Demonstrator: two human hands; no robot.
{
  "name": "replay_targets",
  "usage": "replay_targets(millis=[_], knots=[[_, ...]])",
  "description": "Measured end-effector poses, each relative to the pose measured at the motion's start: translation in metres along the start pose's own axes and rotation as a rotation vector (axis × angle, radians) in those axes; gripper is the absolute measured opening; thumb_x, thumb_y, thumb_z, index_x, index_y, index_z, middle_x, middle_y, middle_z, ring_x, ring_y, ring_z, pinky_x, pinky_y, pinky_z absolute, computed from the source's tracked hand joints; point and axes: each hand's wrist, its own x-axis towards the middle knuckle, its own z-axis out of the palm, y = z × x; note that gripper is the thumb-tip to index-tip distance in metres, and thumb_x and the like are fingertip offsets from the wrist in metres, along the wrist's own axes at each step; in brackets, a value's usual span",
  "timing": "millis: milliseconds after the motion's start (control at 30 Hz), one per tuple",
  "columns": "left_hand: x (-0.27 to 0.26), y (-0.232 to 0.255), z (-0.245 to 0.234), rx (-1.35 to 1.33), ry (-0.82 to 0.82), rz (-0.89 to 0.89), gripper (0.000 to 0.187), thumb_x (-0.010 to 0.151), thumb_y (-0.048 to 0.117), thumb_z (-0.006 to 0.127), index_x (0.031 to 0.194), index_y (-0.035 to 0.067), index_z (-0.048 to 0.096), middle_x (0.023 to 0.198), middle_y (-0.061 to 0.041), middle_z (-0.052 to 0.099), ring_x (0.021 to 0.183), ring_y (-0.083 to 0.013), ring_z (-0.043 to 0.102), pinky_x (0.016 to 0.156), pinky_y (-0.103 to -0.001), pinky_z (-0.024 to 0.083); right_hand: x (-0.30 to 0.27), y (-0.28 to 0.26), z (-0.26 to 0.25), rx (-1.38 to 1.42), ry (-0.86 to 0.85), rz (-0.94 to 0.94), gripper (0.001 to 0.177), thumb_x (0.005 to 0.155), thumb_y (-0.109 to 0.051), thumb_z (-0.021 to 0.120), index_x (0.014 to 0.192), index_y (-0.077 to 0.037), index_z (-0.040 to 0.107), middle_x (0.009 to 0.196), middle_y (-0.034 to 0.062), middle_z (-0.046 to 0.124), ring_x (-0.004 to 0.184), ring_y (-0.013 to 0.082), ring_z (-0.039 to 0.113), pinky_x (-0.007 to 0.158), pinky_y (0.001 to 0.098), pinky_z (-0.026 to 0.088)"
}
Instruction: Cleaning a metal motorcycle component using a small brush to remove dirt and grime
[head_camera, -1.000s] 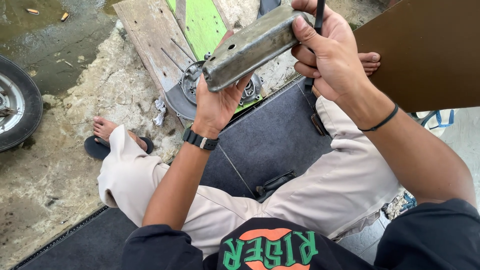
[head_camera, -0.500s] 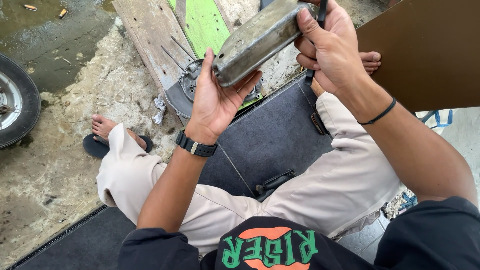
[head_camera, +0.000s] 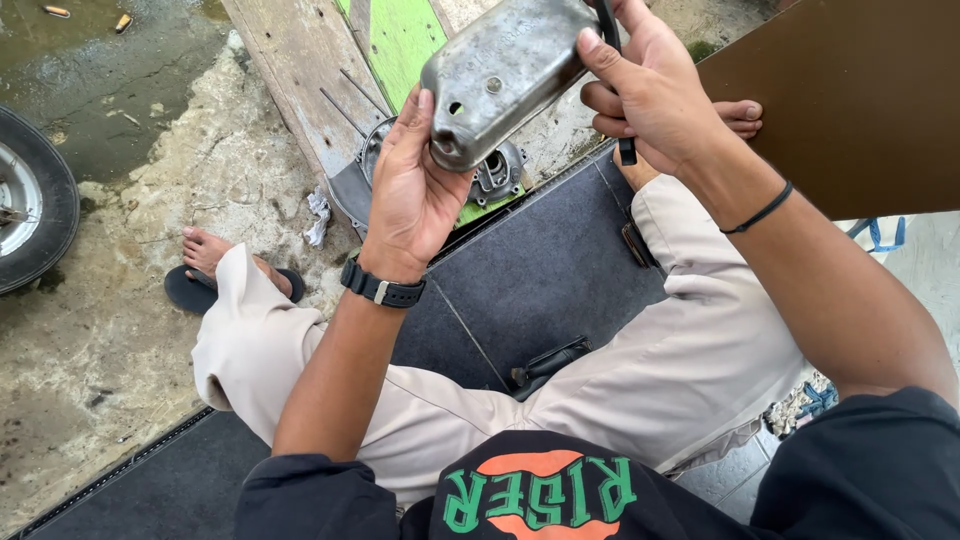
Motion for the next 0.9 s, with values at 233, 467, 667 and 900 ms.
replay_targets(millis=[233,467,667,900], knots=[[-0.003,-0.002,0.005,0.150,-0.085,-0.023,0.034,0.108,0.011,0.059,0.141,0.008,0.054,0.123,-0.009,0.071,0.101,-0.0157,0.073,0.088,-0.027,0.064,0.000,-0.001,-0.001,-0.043,0.022,-0.019,0.054,0.108,-0.013,0.056,0.156,-0.012,0.033,0.090,-0.0053,0.047,0.059,-0.0016,0.034,0.046,0.0131,0.024],[-0.001,0.000,0.004,0.207,-0.045,0.019,0.032,0.105,0.016,0.063,0.136,0.009,0.058,0.121,-0.010,0.072,0.099,-0.0181,0.074,0.085,-0.028,0.065,-0.002,-0.002,-0.003,-0.083,-0.010,-0.050,0.051,0.110,-0.011,0.058,0.156,-0.013,0.035,0.089,-0.0039,0.049,0.059,-0.0008,0.033,0.046,0.0143,0.025],[-0.004,-0.006,0.019,0.380,0.032,0.028,0.043,0.094,0.027,0.071,0.128,0.005,0.056,0.121,-0.013,0.068,0.098,-0.0201,0.071,0.083,-0.029,0.063,-0.008,-0.008,0.008,-0.167,0.034,-0.082,0.048,0.109,-0.012,0.060,0.152,-0.011,0.037,0.091,-0.0004,0.054,0.059,0.0001,0.037,0.043,0.0154,0.023],[-0.001,-0.008,0.019,0.381,0.192,0.010,0.056,0.084,0.020,0.077,0.128,-0.005,0.053,0.112,-0.019,0.070,0.091,-0.0245,0.074,0.079,-0.029,0.065,-0.009,-0.005,0.011,-0.341,0.009,-0.206,0.041,0.114,-0.010,0.053,0.151,-0.001,0.036,0.092,0.0037,0.054,0.060,0.0044,0.040,0.047,0.0191,0.031]])
